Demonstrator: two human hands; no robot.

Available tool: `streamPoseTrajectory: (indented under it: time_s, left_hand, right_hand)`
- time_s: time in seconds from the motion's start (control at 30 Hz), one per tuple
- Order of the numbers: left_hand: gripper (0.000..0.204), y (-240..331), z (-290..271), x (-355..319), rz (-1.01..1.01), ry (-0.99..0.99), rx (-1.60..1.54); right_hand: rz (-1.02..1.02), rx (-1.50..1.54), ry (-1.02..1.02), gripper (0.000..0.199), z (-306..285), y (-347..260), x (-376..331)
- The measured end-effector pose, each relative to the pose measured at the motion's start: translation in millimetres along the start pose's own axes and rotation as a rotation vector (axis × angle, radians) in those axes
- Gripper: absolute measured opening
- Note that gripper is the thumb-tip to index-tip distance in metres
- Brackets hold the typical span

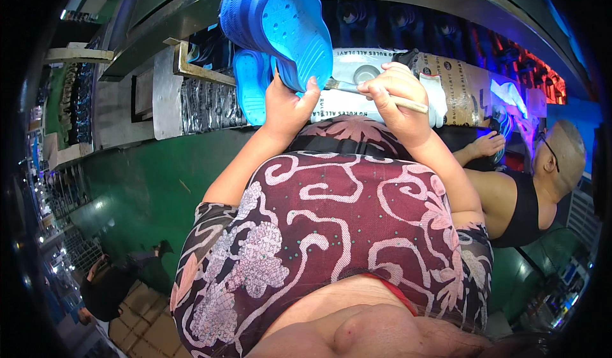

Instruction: The person takes shoe soles, dips a brush into adhesive, and applies adhesive across the soles before setting them down.

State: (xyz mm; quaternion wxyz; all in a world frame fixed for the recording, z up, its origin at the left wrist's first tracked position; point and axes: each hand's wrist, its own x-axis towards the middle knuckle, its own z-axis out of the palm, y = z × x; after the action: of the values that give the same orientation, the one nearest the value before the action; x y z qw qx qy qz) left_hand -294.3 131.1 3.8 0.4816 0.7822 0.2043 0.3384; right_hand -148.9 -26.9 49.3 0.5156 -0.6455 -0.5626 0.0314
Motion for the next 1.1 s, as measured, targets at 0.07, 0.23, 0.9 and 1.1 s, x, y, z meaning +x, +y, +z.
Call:
streamPoseTrajectory:
  time_s: [0.07,0.23,0.9,1.1]
  left_hand:
    - [0.039,-2.7,-0.6,-1.3,0.022,0.002,-0.08]
    - [0.037,-3.6,-4.6,-1.1,0.089,0.01,0.012]
    - [0.029,-12.6,-2.1,-4.8,0.19,0.025,0.064]
    - [0.03,-10.6,1.8,-3.1,0.265,0.051,0.057]
  right_hand:
    - [-0.019,-0.024,-0.013,0.019,4.6,1.5,1.2]
    - [0.031,-0.064,-0.022,0.018,7.0,3.4,-0.1]
    - [-0.127,-0.103,-0.086,0.016,5.1,3.9,6.7]
    - [-0.058,-0.062,-0.053,0.015,1.2,4.4,2.7]
